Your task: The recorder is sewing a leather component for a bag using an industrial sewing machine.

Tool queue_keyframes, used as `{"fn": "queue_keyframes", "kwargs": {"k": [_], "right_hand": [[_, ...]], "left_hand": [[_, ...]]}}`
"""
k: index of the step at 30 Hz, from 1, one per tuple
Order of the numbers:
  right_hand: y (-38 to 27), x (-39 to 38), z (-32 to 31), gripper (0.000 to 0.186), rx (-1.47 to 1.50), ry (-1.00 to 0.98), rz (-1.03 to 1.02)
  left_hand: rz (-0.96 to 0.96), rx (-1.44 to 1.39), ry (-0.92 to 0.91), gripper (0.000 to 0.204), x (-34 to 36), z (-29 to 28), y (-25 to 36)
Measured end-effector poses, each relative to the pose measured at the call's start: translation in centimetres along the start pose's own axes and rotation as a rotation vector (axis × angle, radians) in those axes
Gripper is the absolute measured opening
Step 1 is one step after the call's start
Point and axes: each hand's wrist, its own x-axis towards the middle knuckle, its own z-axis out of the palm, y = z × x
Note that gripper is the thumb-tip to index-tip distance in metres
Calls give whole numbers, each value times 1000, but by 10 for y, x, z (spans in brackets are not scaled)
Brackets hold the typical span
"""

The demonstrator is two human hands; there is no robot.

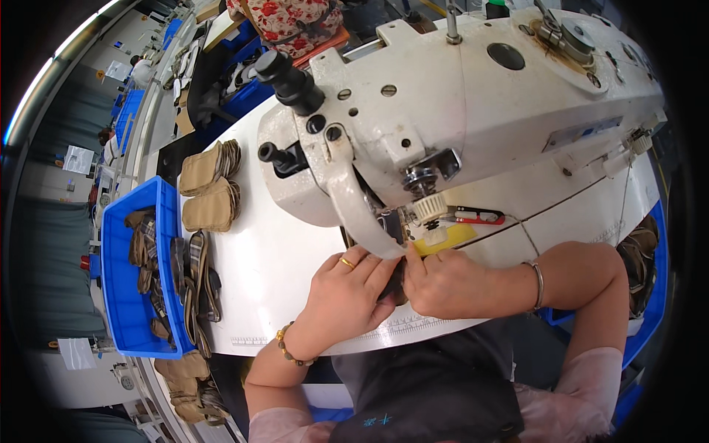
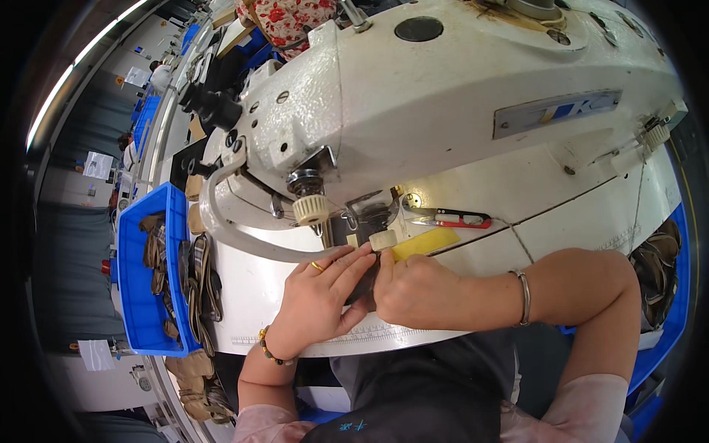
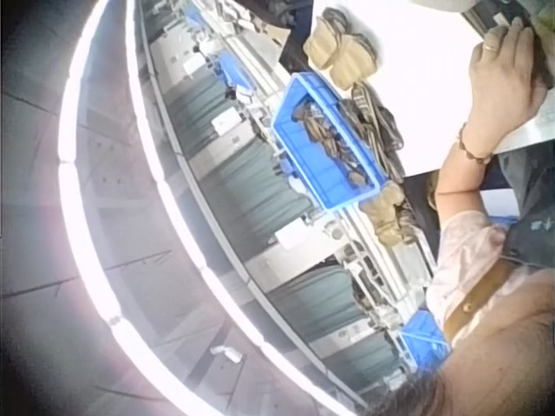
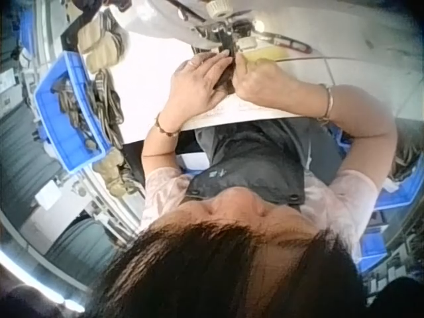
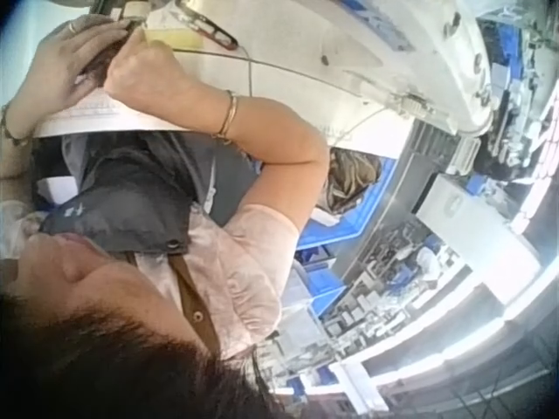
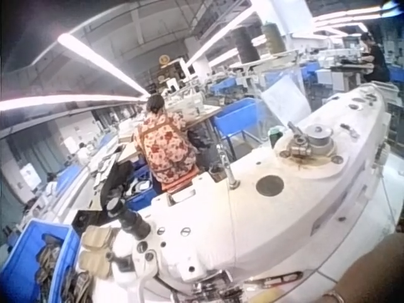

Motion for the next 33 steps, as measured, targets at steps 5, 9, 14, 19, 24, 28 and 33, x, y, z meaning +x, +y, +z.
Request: {"fn": "queue_keyframes", "kwargs": {"k": [5,9,14,19,24,28,33], "right_hand": [[-8,-3,-6,29,67,-28,-67],[-11,-3,-5,28,43,1,-66],[-12,-4,-4,28,77,-16,-58],[-11,-4,-4,16,38,8,-68],[-10,-3,5,27,-28,9,-27],[1,1,9,24,28,24,-18],[5,1,10,22,65,31,15]], "left_hand": [[20,-22,111,49,5,8,1],[25,-102,139,48,5,16,-1],[29,-130,139,47,6,17,-1],[14,-156,113,44,11,11,2],[-4,-175,132,41,20,12,-6],[-42,-148,154,39,26,19,-18],[-1,-82,252,39,27,26,-25]]}}
